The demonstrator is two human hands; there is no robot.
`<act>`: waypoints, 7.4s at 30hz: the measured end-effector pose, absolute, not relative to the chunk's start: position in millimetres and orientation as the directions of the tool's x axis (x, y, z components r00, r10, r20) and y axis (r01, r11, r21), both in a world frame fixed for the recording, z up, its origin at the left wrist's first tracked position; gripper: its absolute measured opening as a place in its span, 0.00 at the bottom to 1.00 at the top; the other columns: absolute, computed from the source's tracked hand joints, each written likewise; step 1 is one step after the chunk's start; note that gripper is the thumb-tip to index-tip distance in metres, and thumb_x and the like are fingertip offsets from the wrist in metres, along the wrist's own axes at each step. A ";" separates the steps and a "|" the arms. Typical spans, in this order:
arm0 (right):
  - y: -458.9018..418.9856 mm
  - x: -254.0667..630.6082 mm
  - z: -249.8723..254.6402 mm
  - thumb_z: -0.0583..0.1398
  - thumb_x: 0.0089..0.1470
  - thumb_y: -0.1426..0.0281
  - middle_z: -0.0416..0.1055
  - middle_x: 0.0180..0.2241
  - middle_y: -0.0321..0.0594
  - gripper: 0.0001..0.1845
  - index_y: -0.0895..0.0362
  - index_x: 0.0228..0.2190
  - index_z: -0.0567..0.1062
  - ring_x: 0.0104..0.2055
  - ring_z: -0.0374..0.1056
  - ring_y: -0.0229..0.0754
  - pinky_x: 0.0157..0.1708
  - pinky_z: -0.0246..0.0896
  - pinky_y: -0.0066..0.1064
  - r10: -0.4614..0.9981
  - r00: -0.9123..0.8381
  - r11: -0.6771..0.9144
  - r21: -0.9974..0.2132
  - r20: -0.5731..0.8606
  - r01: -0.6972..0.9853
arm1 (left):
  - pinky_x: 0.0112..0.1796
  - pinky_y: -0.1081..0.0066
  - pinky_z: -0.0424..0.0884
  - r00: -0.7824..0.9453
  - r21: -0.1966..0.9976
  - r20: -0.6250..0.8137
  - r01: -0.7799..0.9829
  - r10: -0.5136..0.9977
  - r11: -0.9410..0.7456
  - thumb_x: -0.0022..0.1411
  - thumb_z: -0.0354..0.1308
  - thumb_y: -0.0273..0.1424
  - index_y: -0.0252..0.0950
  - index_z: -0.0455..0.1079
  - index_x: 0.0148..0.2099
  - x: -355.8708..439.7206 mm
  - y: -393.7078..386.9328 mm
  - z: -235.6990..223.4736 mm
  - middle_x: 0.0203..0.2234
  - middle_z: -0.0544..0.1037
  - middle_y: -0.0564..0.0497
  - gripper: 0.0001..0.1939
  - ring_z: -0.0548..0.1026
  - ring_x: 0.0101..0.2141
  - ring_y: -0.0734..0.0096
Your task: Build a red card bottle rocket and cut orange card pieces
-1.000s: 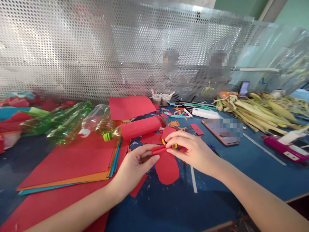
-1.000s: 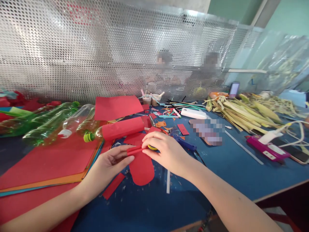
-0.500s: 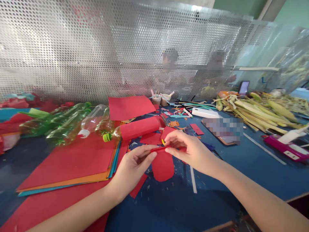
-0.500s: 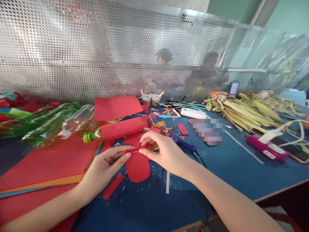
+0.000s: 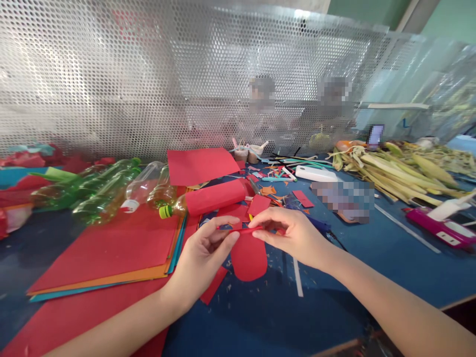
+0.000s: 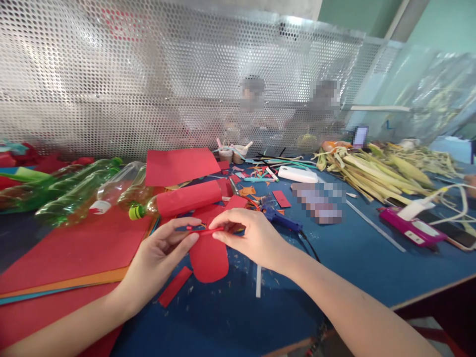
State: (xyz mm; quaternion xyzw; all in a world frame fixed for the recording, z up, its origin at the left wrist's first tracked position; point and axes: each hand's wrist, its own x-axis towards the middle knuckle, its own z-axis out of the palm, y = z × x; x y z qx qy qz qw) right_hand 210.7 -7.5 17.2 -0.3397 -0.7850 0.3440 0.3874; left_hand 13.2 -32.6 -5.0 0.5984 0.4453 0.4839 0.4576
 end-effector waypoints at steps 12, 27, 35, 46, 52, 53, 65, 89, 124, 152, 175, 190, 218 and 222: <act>-9.1 212.3 19.3 0.62 0.51 0.73 0.74 0.28 0.36 0.04 0.55 0.31 0.79 0.27 0.68 0.33 0.27 0.66 0.24 0.805 -0.438 0.485 -0.869 0.400 0.097 | 0.23 0.81 0.63 0.115 0.965 0.257 0.018 0.959 -0.261 0.53 0.62 0.30 0.38 0.70 0.30 12.2 -34.6 4.1 0.19 0.73 0.57 0.03 0.66 0.21 0.80; -5.8 212.4 18.2 0.60 0.55 0.67 0.74 0.32 0.37 0.07 0.56 0.35 0.73 0.33 0.71 0.35 0.32 0.67 0.25 0.838 -0.498 0.359 -0.913 0.223 0.196 | 0.26 0.77 0.66 0.193 0.947 0.213 0.202 0.958 -0.251 0.58 0.57 0.32 0.39 0.69 0.35 11.3 -32.1 -4.3 0.23 0.75 0.55 0.03 0.72 0.26 0.75; -5.8 212.2 17.7 0.61 0.54 0.70 0.76 0.30 0.36 0.05 0.56 0.33 0.77 0.31 0.71 0.36 0.33 0.67 0.27 0.843 -0.483 0.440 -0.818 0.235 0.370 | 0.28 0.74 0.67 0.221 0.912 0.243 0.280 0.945 -0.300 0.59 0.55 0.33 0.39 0.69 0.35 8.8 -26.5 -6.4 0.24 0.75 0.55 0.04 0.73 0.27 0.73; -4.5 214.0 17.7 0.57 0.56 0.72 0.78 0.32 0.39 0.09 0.58 0.37 0.78 0.30 0.72 0.37 0.32 0.67 0.26 0.818 -0.515 0.518 -0.716 0.255 0.468 | 0.33 0.74 0.71 0.210 0.951 0.192 0.203 0.959 -0.234 0.55 0.58 0.32 0.38 0.69 0.33 9.4 -19.9 -3.9 0.27 0.76 0.54 0.03 0.75 0.30 0.72; 0.4 213.9 12.5 0.57 0.57 0.69 0.77 0.34 0.41 0.10 0.58 0.38 0.76 0.33 0.73 0.38 0.35 0.69 0.28 0.856 -0.495 0.376 -0.838 0.151 0.394 | 0.39 0.71 0.73 0.190 0.968 0.176 0.143 0.966 -0.205 0.51 0.60 0.30 0.39 0.70 0.33 10.2 -16.6 -5.7 0.30 0.78 0.53 0.05 0.77 0.35 0.69; 1.4 214.3 11.5 0.57 0.57 0.67 0.77 0.35 0.41 0.11 0.59 0.39 0.76 0.34 0.73 0.39 0.35 0.69 0.29 0.852 -0.505 0.368 -0.844 0.137 0.391 | 0.39 0.71 0.73 0.188 0.970 0.168 0.144 0.968 -0.197 0.52 0.60 0.30 0.39 0.71 0.34 10.2 -16.4 -5.2 0.30 0.79 0.53 0.05 0.77 0.35 0.69; 6.7 214.9 2.4 0.57 0.57 0.70 0.73 0.29 0.37 0.09 0.58 0.39 0.74 0.31 0.72 0.37 0.36 0.70 0.30 0.837 -0.536 0.358 -0.854 0.115 0.376 | 0.38 0.69 0.72 0.192 0.984 0.092 0.132 0.977 -0.119 0.51 0.62 0.36 0.38 0.72 0.34 8.9 -13.0 -6.3 0.31 0.81 0.50 0.09 0.77 0.35 0.65; 27.0 277.5 29.0 0.58 0.50 0.74 0.71 0.48 0.58 0.18 0.64 0.44 0.73 0.52 0.66 0.57 0.48 0.62 0.43 0.956 -0.207 0.227 0.077 -0.205 0.971 | 0.40 0.72 0.71 0.023 0.977 -0.109 -0.184 0.994 0.111 0.48 0.67 0.39 0.34 0.73 0.40 5.0 -2.1 -23.8 0.31 0.81 0.51 0.19 0.77 0.35 0.70; -17.6 218.6 15.4 0.48 0.58 0.47 0.60 0.19 0.32 0.26 0.54 0.26 0.71 0.22 0.59 0.38 0.26 0.56 0.30 0.883 -0.466 0.320 -0.667 -0.047 0.673 | 0.40 0.72 0.71 0.014 0.974 -0.105 -0.199 0.994 0.106 0.46 0.68 0.37 0.34 0.75 0.40 6.5 0.4 -30.0 0.35 0.82 0.48 0.19 0.78 0.36 0.68; -28.7 209.0 23.2 0.52 0.58 0.52 0.74 0.41 0.43 0.22 0.54 0.43 0.71 0.43 0.72 0.49 0.41 0.66 0.35 0.898 -0.438 0.352 -0.640 0.027 0.683 | 0.30 0.75 0.69 0.035 0.997 -0.044 -0.067 0.998 0.046 0.50 0.63 0.33 0.39 0.66 0.35 8.7 -4.7 -25.3 0.25 0.79 0.55 0.11 0.76 0.28 0.71; -29.2 207.6 15.2 0.52 0.59 0.53 0.74 0.38 0.41 0.20 0.53 0.43 0.71 0.39 0.72 0.46 0.37 0.65 0.32 0.896 -0.438 0.374 -0.650 0.070 0.661 | 0.28 0.75 0.66 0.022 1.000 -0.025 -0.005 0.999 0.025 0.51 0.62 0.34 0.38 0.66 0.36 8.5 -5.6 -24.5 0.25 0.79 0.55 0.10 0.76 0.27 0.71; -28.7 216.8 29.5 0.50 0.59 0.51 0.69 0.22 0.35 0.21 0.51 0.41 0.73 0.22 0.67 0.42 0.26 0.61 0.31 0.922 -0.382 0.352 -0.531 0.058 0.771 | 0.28 0.75 0.67 -0.032 0.998 -0.052 0.017 0.998 0.053 0.49 0.63 0.34 0.38 0.67 0.37 8.3 -5.0 -25.2 0.25 0.77 0.55 0.13 0.75 0.27 0.71; -24.5 216.5 31.6 0.50 0.59 0.53 0.64 0.15 0.32 0.20 0.52 0.37 0.74 0.19 0.64 0.43 0.26 0.59 0.32 0.920 -0.392 0.341 -0.553 0.029 0.760 | 0.29 0.76 0.66 -0.021 0.999 -0.052 0.006 0.998 0.052 0.50 0.63 0.33 0.38 0.67 0.37 8.5 -3.6 -27.6 0.24 0.76 0.56 0.11 0.75 0.27 0.74; -27.0 211.1 27.7 0.51 0.59 0.54 0.68 0.20 0.34 0.20 0.53 0.41 0.73 0.22 0.66 0.42 0.28 0.60 0.30 0.909 -0.417 0.353 -0.565 0.017 0.746 | 0.28 0.77 0.67 0.006 0.999 -0.051 0.019 0.999 0.050 0.51 0.62 0.33 0.38 0.66 0.37 7.9 -4.6 -26.8 0.25 0.78 0.55 0.11 0.75 0.27 0.74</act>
